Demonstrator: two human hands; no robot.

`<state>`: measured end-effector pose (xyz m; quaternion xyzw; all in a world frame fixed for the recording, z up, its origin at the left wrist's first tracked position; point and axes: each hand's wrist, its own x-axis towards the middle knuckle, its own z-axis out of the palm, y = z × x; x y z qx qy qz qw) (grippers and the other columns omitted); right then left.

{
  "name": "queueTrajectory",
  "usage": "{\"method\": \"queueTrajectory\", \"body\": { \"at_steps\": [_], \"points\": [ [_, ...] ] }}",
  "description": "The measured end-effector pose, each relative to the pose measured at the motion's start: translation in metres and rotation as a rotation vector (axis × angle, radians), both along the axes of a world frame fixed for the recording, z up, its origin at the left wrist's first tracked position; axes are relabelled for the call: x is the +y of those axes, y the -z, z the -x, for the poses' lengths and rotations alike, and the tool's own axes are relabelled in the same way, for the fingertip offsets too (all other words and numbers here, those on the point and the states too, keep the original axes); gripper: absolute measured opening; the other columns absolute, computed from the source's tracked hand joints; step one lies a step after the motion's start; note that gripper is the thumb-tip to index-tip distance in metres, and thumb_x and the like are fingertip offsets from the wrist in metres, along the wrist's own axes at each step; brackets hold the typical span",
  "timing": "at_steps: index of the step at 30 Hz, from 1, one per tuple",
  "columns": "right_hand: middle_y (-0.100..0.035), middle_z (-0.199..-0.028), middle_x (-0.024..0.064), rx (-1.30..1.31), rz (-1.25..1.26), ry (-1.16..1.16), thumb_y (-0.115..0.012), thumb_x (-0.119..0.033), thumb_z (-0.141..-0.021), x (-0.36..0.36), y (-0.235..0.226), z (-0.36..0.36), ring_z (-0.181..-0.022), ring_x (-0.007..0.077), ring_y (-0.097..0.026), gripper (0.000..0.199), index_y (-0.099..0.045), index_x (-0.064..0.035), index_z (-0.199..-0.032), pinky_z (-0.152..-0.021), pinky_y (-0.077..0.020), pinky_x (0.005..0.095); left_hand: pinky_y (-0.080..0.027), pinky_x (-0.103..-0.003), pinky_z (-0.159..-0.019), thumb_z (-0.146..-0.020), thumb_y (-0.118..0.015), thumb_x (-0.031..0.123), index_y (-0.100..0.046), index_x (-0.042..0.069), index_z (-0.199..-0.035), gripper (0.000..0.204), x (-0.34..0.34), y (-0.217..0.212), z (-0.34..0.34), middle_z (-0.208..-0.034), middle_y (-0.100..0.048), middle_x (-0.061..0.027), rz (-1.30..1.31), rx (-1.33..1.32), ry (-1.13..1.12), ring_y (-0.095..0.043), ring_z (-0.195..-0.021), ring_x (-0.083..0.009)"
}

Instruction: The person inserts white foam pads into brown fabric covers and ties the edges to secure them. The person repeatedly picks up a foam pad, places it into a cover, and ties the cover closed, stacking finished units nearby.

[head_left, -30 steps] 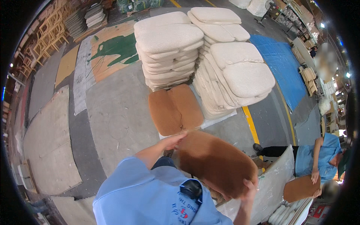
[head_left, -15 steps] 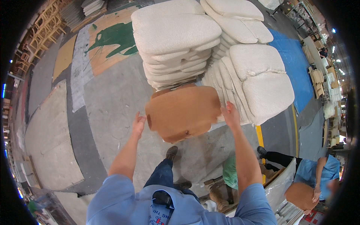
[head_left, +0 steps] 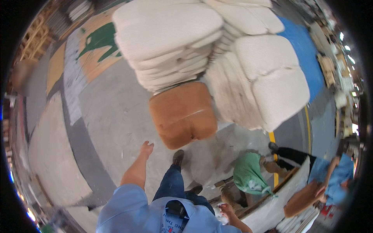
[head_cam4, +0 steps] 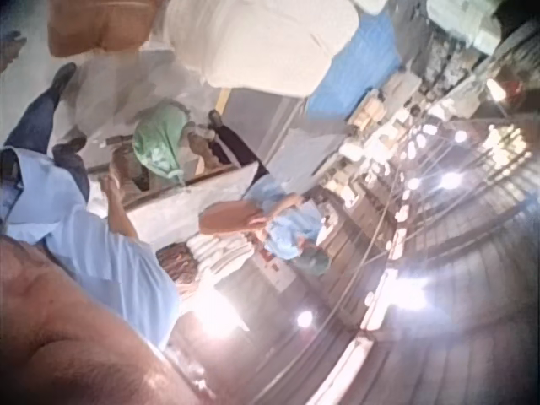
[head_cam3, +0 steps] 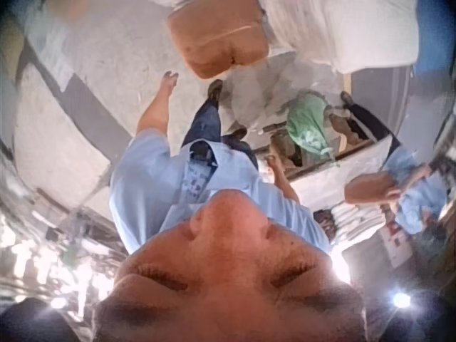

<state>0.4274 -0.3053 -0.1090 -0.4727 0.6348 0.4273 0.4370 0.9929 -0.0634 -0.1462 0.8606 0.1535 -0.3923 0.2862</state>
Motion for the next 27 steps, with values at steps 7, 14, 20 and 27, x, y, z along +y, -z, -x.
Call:
{"method": "queueTrajectory", "body": {
  "at_steps": [7, 14, 20, 27],
  "points": [
    [-0.076, -0.116, 0.0141, -0.435, 0.356, 0.077, -0.061, -0.056, -0.099, 0.027, -0.056, -0.021, -0.099, 0.0322, -0.072, 0.060, -0.067, -0.0090, -0.136, -0.086, -0.0559, 0.0425, -0.048, -0.038, -0.057, -0.100, -0.062, 0.055, -0.067, 0.019, -0.121, 0.042, -0.133, -0.042, 0.054, -0.096, -0.066, 0.0005, 0.383, 0.355, 0.408, -0.061, -0.076, -0.0173],
    [-0.077, -0.105, 0.0090, -0.869, 0.615, -0.240, -0.066, -0.019, -0.096, -0.111, -0.205, 0.018, -0.092, 0.0203, -0.071, 0.032, -0.072, -0.0066, -0.124, -0.077, -0.0577, 0.0388, -0.055, -0.037, -0.060, -0.102, -0.066, 0.042, -0.064, 0.012, -0.124, 0.037, -0.239, -0.075, 0.089, -0.090, -0.064, -0.0037, 0.178, 0.397, 0.888, -0.066, -0.075, -0.0208],
    [-0.076, -0.120, 0.0103, -0.295, 0.316, -0.405, -0.062, -0.055, -0.099, -0.190, -0.407, 0.084, -0.101, 0.0280, -0.074, 0.049, -0.071, -0.0145, -0.127, -0.093, -0.0545, 0.0534, -0.051, -0.037, -0.067, -0.102, -0.066, 0.043, -0.063, 0.012, -0.127, 0.040, -0.333, -0.116, 0.218, -0.097, -0.063, -0.0053, 0.262, 0.283, 1.281, -0.064, -0.083, -0.0216],
    [-0.077, -0.109, 0.0111, -0.691, 1.259, -0.650, -0.066, -0.048, -0.095, -0.145, -0.531, 0.071, -0.097, 0.0303, -0.073, 0.042, -0.075, -0.0121, -0.114, -0.086, -0.0558, 0.0498, -0.048, -0.037, -0.075, -0.102, -0.065, 0.044, -0.062, 0.012, -0.130, 0.043, -0.363, -0.152, 0.369, -0.105, -0.062, -0.0073, 0.256, 0.204, 1.440, -0.061, -0.092, -0.0225]
  ]
}}
